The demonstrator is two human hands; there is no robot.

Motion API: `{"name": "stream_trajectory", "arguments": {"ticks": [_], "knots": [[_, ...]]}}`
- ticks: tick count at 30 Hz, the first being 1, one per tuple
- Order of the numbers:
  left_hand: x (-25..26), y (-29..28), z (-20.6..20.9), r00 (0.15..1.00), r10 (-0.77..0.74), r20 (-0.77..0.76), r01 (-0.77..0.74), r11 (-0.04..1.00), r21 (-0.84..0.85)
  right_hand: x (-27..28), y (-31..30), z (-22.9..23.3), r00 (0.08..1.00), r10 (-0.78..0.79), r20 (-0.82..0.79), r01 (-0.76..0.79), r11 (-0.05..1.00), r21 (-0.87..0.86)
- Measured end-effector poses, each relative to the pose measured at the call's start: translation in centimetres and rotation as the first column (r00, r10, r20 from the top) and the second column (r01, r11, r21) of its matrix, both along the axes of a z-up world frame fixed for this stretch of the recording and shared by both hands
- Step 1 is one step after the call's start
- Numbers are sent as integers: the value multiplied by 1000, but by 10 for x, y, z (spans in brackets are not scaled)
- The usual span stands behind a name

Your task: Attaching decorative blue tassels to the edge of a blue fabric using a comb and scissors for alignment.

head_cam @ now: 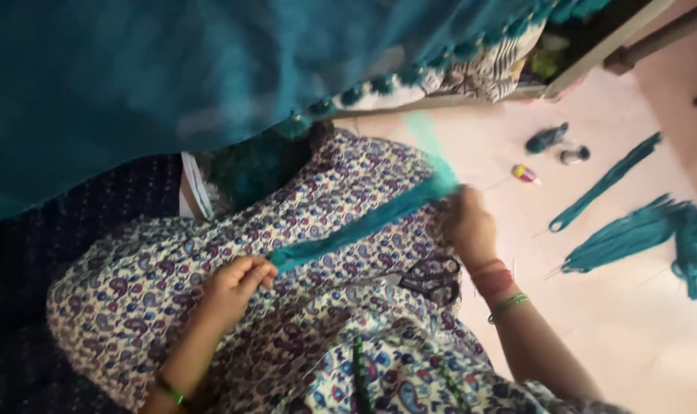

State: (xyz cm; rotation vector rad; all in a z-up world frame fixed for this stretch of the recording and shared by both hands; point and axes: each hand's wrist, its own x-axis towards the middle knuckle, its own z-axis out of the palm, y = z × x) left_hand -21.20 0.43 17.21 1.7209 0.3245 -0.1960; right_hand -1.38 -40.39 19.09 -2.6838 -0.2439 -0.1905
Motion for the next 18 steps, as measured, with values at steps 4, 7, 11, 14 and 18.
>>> {"name": "stream_trajectory", "arguments": {"ticks": [4,7,11,14,18], "knots": [[-3,8,-11,993,61,101,-53,995,-86,4,9,27,937,350,7,-349,935,-63],[-4,10,-19,997,72,10,-71,993,-93,24,-11,12,905,-333,-265,394,891,226],[-8,9,-13,996,83,26,-79,989,-127,-14,17,25,972,222,76,-226,973,42],[-4,9,-9,999,50,21,-48,997,-66,8,-18,-17,979,185,80,-185,983,-14],[-5,7,-14,999,49,-9,-49,998,-27,8,-14,-13,990,-76,117,67,995,78]]}}
